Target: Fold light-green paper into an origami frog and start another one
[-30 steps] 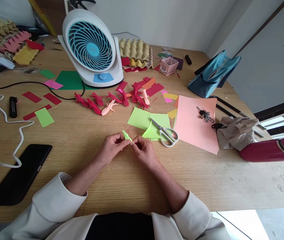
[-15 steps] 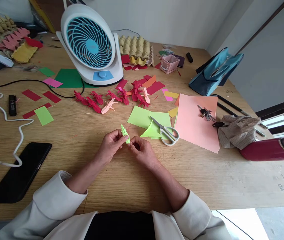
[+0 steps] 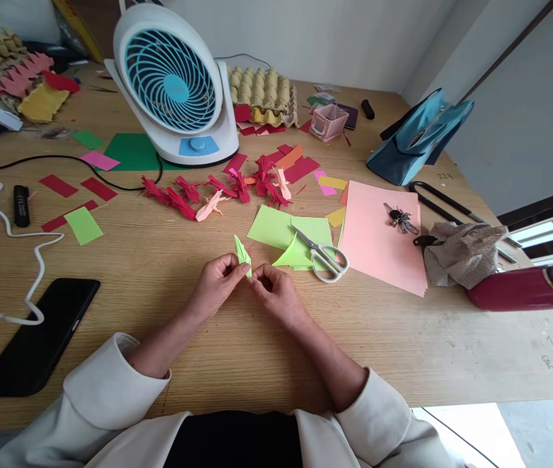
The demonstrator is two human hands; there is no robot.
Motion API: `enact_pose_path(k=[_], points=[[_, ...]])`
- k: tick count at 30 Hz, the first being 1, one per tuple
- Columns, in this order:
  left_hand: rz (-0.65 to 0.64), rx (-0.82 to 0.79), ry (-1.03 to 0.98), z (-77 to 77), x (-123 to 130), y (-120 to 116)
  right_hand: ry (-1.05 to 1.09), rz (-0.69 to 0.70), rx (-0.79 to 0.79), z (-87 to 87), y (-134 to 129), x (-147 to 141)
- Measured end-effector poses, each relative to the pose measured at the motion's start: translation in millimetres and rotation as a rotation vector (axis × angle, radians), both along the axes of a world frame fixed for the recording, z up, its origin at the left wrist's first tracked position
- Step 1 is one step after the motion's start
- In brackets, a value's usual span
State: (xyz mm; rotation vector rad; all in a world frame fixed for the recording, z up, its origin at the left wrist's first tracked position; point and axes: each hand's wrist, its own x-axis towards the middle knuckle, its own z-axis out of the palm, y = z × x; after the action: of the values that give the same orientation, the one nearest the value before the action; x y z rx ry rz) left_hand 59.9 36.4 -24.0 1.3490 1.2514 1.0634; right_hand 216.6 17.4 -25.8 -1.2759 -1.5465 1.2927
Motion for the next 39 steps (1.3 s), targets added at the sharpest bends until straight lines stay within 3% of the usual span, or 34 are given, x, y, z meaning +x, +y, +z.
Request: enact_pose_path(k=[8, 16, 20, 23, 30, 39], points=[[-0.059, -0.112, -0.112, -1.6, 1.0, -0.5, -0.016, -0.046, 0.058, -1.4, -0.4, -0.5], [-0.095, -0.062, -0.035, 3.9, -0.4, -1.5, 0.018, -0.01, 0.008, 0.6, 1.4, 1.5], [-0.113, -0.14, -0.157, 5.1, 2.2, -3.5, 0.008, -0.011, 0.026, 1.5, 2.6, 2.5], [-0.093, -0.219, -0.225, 3.2, 3.0, -4.0, 0.007, -0.01, 0.027, 1.4, 2.5, 2.2], [-0.015, -0.24, -0.231, 3.4, 5.0, -3.5, -0.013, 0.021, 0.031, -0.8, 1.7, 2.0], [-0.042, -0.249, -0.216, 5.3, 4.1, -3.6, -0.024, -0.021, 0.029, -2.7, 0.8, 1.3]])
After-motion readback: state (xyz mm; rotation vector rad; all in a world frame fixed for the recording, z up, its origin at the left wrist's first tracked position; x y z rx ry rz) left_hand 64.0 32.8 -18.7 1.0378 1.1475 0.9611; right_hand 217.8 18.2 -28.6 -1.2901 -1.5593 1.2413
